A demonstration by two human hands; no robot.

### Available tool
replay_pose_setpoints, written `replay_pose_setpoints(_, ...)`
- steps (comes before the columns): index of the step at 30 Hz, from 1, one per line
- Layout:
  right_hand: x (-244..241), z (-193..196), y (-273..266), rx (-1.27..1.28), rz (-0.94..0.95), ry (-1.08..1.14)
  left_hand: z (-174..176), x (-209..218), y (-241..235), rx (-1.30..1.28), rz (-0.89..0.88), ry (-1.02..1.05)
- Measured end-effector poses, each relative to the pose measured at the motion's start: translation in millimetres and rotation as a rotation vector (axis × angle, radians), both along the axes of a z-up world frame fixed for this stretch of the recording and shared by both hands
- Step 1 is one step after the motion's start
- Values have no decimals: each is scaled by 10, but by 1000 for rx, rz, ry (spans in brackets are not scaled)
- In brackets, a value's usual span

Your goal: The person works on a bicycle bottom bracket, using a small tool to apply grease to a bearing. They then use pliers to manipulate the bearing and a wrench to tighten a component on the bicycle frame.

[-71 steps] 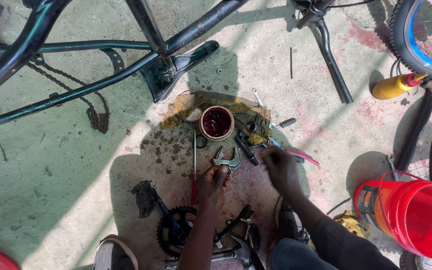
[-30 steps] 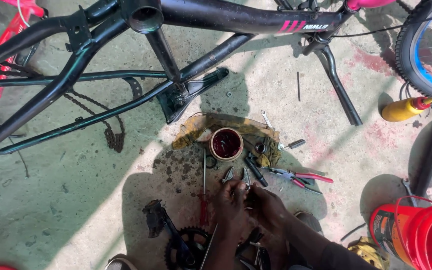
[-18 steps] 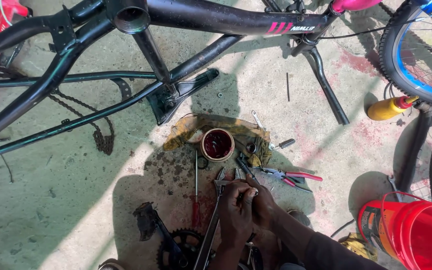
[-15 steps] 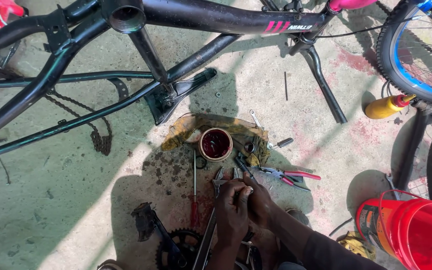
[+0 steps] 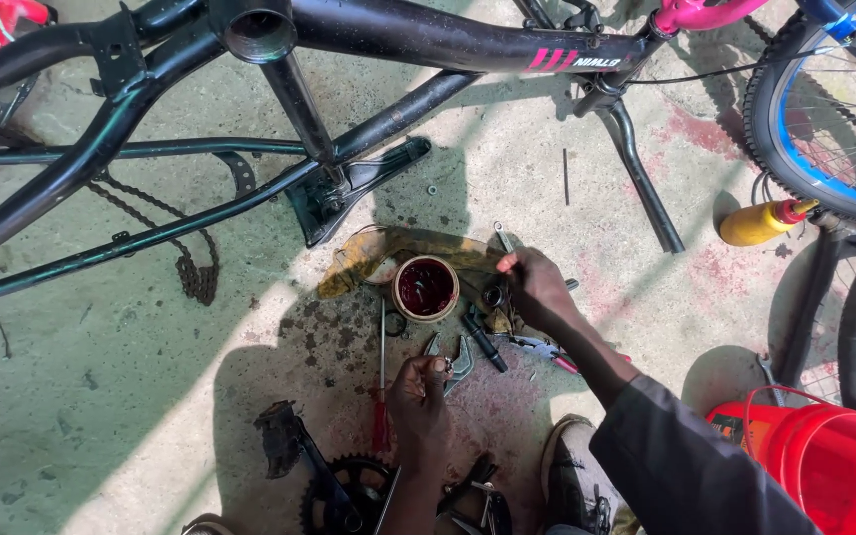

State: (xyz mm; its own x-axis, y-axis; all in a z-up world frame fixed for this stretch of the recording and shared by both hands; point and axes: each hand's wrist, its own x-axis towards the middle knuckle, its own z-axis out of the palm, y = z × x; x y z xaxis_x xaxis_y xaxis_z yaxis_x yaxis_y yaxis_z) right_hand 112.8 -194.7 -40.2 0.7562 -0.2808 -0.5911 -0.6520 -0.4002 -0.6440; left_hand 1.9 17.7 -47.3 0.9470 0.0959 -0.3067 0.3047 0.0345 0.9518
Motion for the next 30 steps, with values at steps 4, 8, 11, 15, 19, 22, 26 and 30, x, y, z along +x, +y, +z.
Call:
replay_pose_setpoints(4, 152, -560, -116, -224, 547, -264, -107, -37, 2, 33, -22, 9)
replay_pose_setpoints(8, 145, -1262, -284, -330, 871, -215, -44, -37, 1, 11, -25, 87)
replay_pose_setpoints(11, 121, -149, 87, -78, 456, 116, 30, -9, 31, 63, -43, 126)
replay_pose_setpoints(15, 123, 31, 157, 133, 233, 164, -74, -26, 38, 31, -6, 148)
replay_pose_setpoints(19, 107, -759, -196, 538, -278, -111, -216, -47, 67, -7, 16, 194)
replay_pose_setpoints(22, 141, -800, -267, 869, -443, -251, -310, 49, 222, -52, 160, 244)
replay_pose_setpoints(26, 444, -80, 16, 546, -46, -140, -443, 192, 529, -152, 383, 208)
replay_pose_setpoints(30, 1031, 595, 613, 159, 404, -68, -608, 308, 667, -286, 492, 130)
